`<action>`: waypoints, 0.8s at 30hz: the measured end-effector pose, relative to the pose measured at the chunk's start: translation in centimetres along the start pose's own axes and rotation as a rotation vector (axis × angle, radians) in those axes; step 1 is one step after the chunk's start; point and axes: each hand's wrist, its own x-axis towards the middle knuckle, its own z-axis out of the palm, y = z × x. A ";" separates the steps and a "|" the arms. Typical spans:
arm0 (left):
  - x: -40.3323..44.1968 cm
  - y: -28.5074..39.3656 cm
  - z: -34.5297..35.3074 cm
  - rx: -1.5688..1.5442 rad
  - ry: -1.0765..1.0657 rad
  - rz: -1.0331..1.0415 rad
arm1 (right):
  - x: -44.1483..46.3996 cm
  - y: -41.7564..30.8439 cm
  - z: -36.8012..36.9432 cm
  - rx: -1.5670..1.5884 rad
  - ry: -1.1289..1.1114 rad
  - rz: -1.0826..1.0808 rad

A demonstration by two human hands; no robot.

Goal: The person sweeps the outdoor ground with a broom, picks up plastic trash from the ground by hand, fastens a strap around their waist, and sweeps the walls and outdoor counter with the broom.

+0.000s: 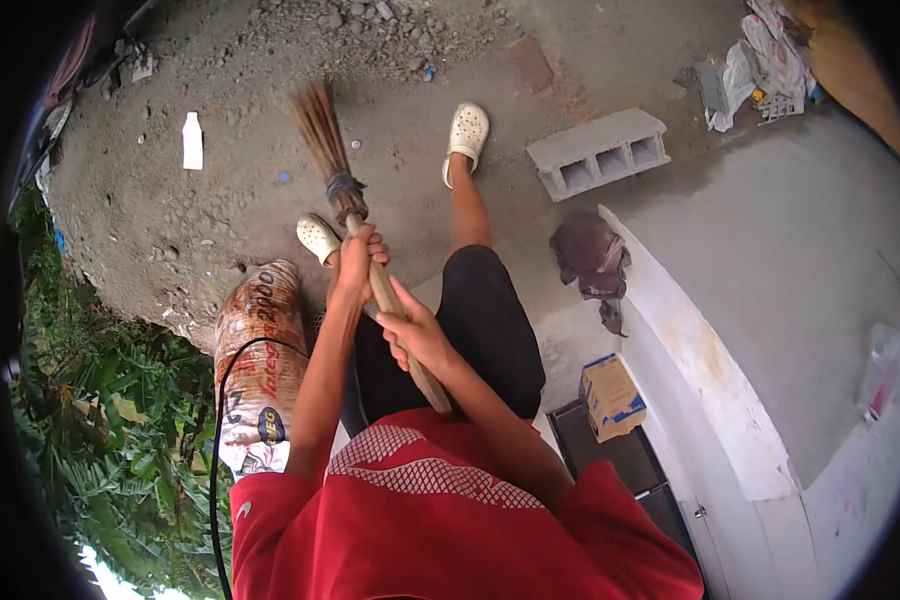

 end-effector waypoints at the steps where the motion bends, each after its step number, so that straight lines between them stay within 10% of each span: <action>1: 0.1 -2.3 4.4 0.044 -0.084 -0.040 | -1.9 -1.9 -2.5 -0.016 0.045 -0.054; 7: -1.0 -13.7 27.8 0.107 -0.542 -0.510 | -9.7 -11.9 -11.3 0.021 0.616 -0.177; 12: 9.1 -9.2 19.4 -0.178 -0.467 -0.581 | -1.5 -12.5 -11.1 0.135 0.303 -0.021; 15: 6.0 2.2 14.9 0.139 0.167 -0.295 | 3.5 -12.7 -6.5 -0.002 -0.091 0.183; 24: 2.9 -0.9 23.6 0.298 0.066 0.114 | -4.2 -18.8 -12.5 -0.067 -0.143 -0.081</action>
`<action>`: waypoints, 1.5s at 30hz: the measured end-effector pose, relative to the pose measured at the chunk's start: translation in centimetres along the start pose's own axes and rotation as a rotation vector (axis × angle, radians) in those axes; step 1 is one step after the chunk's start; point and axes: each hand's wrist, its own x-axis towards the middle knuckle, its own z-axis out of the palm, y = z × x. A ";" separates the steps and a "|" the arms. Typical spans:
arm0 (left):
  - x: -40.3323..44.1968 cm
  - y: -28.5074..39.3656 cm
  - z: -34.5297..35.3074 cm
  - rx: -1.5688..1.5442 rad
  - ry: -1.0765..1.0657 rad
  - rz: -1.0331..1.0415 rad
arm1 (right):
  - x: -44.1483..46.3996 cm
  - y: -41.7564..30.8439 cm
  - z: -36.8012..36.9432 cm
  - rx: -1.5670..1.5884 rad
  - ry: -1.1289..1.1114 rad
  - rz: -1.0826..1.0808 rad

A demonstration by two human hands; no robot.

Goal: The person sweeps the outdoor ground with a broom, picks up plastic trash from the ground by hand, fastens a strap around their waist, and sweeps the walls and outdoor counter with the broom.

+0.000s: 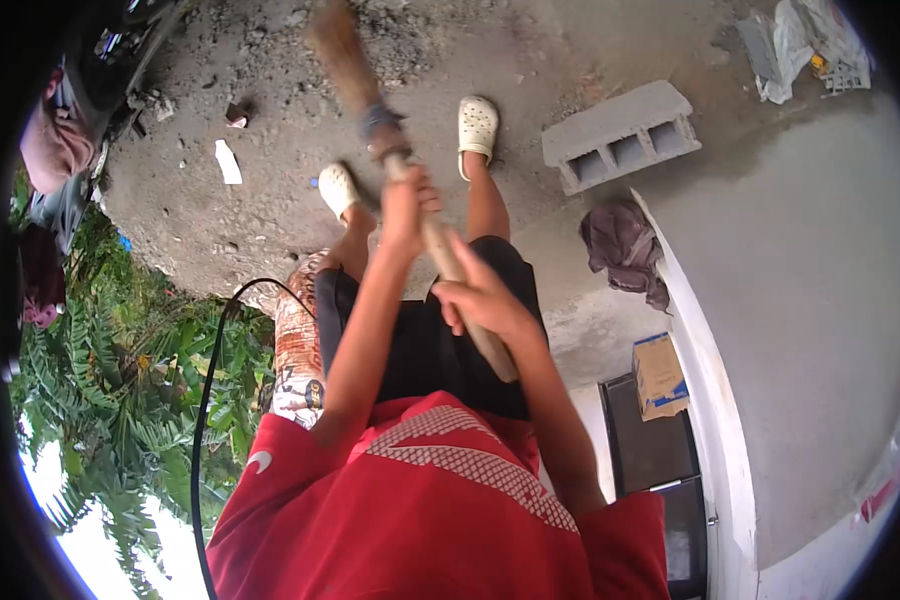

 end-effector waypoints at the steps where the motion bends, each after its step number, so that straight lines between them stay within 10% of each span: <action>1: -0.8 -0.1 2.1 -0.071 -0.127 -0.078 | -0.7 0.0 0.1 0.011 0.149 0.005; 6: 4.8 -3.1 2.2 -0.250 -0.463 -0.319 | 3.2 0.4 3.3 -0.103 0.540 0.018; 11: 16.2 0.9 -26.6 -0.145 -0.224 -0.169 | 20.3 10.9 15.8 -0.097 0.177 0.311; 12: 13.9 6.0 -28.8 0.148 0.099 -0.132 | 21.3 11.3 19.4 -0.133 0.142 0.330; 14: 10.3 11.5 -32.2 -0.225 -0.133 -0.270 | 21.0 10.4 24.3 -0.197 0.024 0.243; 19: 2.2 9.4 -25.6 -0.136 0.123 -0.092 | 13.4 9.6 19.9 -0.230 0.111 0.218; 26: -0.6 0.9 -14.1 -0.354 -0.442 -0.558 | 9.5 4.8 14.5 -0.066 0.854 -0.134; 30: 3.3 -1.9 -13.2 -0.242 -0.576 -0.617 | 17.2 1.2 7.3 0.157 0.725 0.470; 35: 11.7 7.2 -29.4 -0.684 -0.309 -0.595 | 35.4 5.9 18.1 -0.122 0.613 0.453; 38: 8.2 13.9 -37.8 -0.449 -0.028 -0.418 | 39.5 9.2 28.2 -0.157 0.459 0.410; 42: 2.8 15.7 -36.2 -0.251 0.068 -0.205 | 36.3 7.9 30.4 -0.114 0.086 0.276; 45: 1.9 14.9 -30.4 -0.151 -0.056 -0.132 | 33.2 5.3 26.7 -0.116 0.240 0.103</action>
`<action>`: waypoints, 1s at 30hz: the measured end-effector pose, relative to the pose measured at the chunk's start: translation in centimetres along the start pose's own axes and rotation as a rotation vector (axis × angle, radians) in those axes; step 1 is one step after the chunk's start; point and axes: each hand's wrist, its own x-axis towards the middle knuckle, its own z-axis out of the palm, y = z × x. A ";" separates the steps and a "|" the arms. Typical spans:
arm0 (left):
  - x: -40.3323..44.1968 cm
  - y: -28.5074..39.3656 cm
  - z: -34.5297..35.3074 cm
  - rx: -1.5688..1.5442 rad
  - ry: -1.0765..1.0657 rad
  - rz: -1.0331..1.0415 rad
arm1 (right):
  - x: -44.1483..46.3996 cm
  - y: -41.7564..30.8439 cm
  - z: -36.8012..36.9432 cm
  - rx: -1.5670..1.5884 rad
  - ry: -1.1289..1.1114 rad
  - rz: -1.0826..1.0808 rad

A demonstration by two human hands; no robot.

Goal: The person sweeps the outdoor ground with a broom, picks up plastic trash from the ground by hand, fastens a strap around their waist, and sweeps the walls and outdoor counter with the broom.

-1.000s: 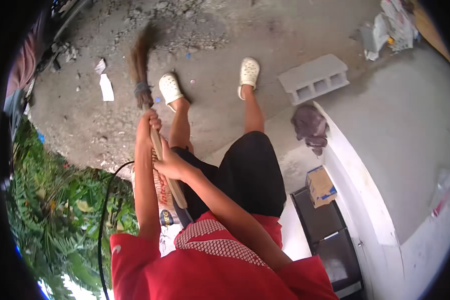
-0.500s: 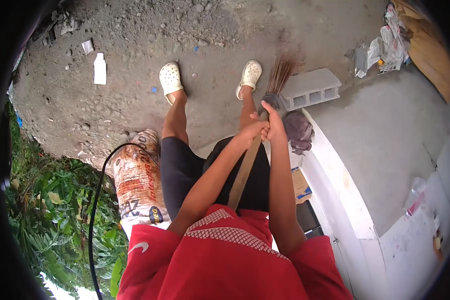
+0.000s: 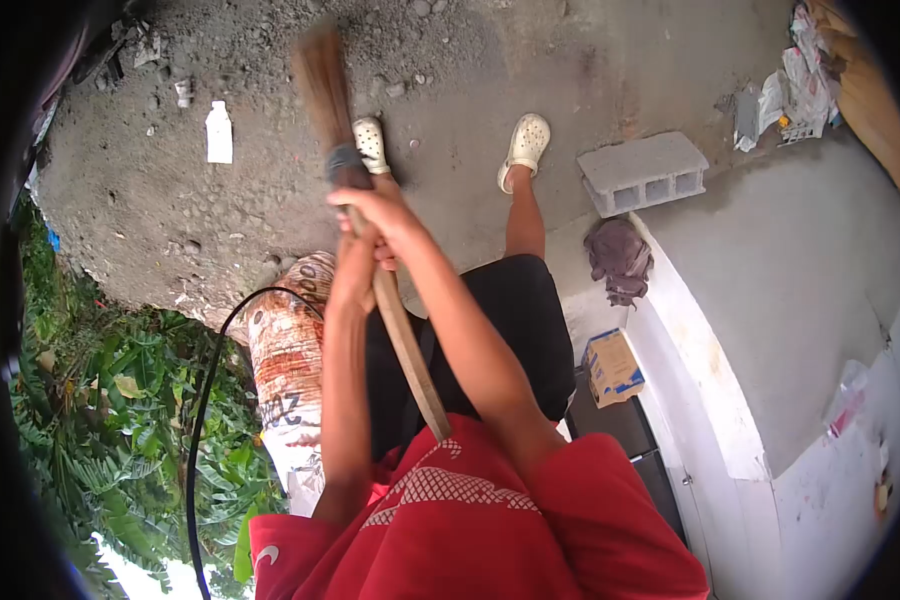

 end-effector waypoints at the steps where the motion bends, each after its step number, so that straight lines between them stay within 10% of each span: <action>1: 0.2 -0.9 1.8 0.025 -0.151 -0.067 | -1.1 -0.4 -2.8 -0.024 0.114 0.022; 2: 1.3 -2.9 3.4 0.055 -0.282 -0.142 | -4.0 -2.9 -4.9 -0.032 0.295 0.295; 3: 1.9 -4.3 6.1 0.050 -0.366 -0.169 | -4.3 -2.1 -7.2 0.082 0.512 -0.050; 4: 3.3 -6.0 8.4 0.057 -0.472 -0.264 | -5.3 -3.0 -10.6 0.104 0.582 0.048; 9: 13.0 -10.0 9.5 -0.219 -0.539 -0.452 | 4.4 -0.8 -20.5 0.277 0.383 0.315; 15: 6.7 8.7 -14.8 -0.207 0.064 -0.069 | 13.2 -0.7 12.2 -0.221 -0.050 0.113; 21: 2.6 6.5 1.4 -0.277 0.101 0.139 | 5.2 -5.8 4.1 -0.160 -0.213 -0.089; 27: 9.9 1.1 18.4 -0.218 -0.554 -0.403 | -1.3 -16.0 -14.8 -0.207 0.623 -0.214; 30: 16.3 0.6 18.5 -0.554 -0.463 -0.433 | 6.8 -17.7 -17.8 -0.256 0.402 0.219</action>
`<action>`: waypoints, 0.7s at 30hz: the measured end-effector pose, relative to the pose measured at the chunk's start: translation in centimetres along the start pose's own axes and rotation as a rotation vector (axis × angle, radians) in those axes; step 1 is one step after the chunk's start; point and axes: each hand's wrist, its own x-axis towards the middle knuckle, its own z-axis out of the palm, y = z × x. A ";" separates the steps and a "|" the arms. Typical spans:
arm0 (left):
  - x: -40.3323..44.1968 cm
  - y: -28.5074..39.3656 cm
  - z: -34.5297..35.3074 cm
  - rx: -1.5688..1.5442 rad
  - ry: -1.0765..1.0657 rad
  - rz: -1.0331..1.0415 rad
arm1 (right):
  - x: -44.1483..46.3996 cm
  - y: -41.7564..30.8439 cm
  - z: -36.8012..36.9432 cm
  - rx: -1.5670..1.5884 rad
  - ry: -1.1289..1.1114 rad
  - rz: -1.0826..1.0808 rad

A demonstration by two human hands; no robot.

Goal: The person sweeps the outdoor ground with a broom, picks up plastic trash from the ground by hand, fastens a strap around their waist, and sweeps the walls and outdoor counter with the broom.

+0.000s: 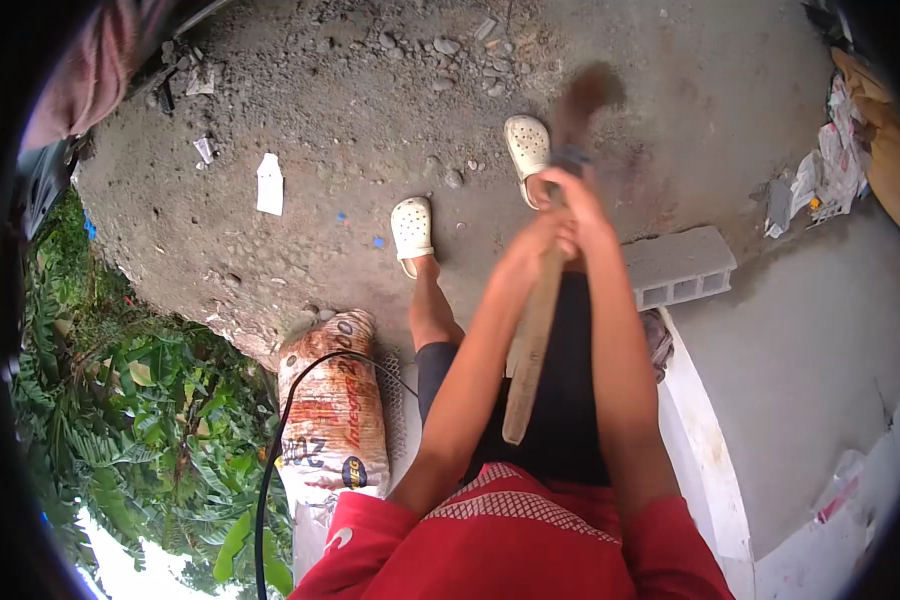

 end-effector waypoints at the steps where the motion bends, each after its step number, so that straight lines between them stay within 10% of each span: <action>1: -2.8 3.7 -2.7 -0.364 -0.023 0.044 | -0.9 -1.4 6.8 -0.068 0.069 -0.013; 5: -18.8 14.0 -8.8 -0.300 0.253 0.402 | 0.7 2.4 28.2 -0.338 -0.359 -0.375; 11: -17.6 6.9 2.9 0.107 0.747 0.775 | -6.1 -0.9 23.0 -0.292 -0.853 -0.226; 17: -4.6 -1.2 7.8 0.173 0.156 0.049 | -7.6 -3.5 0.1 0.135 0.124 -0.348; 21: -0.6 3.4 2.6 0.041 0.057 -0.084 | -2.2 -4.1 2.7 0.051 0.046 -0.344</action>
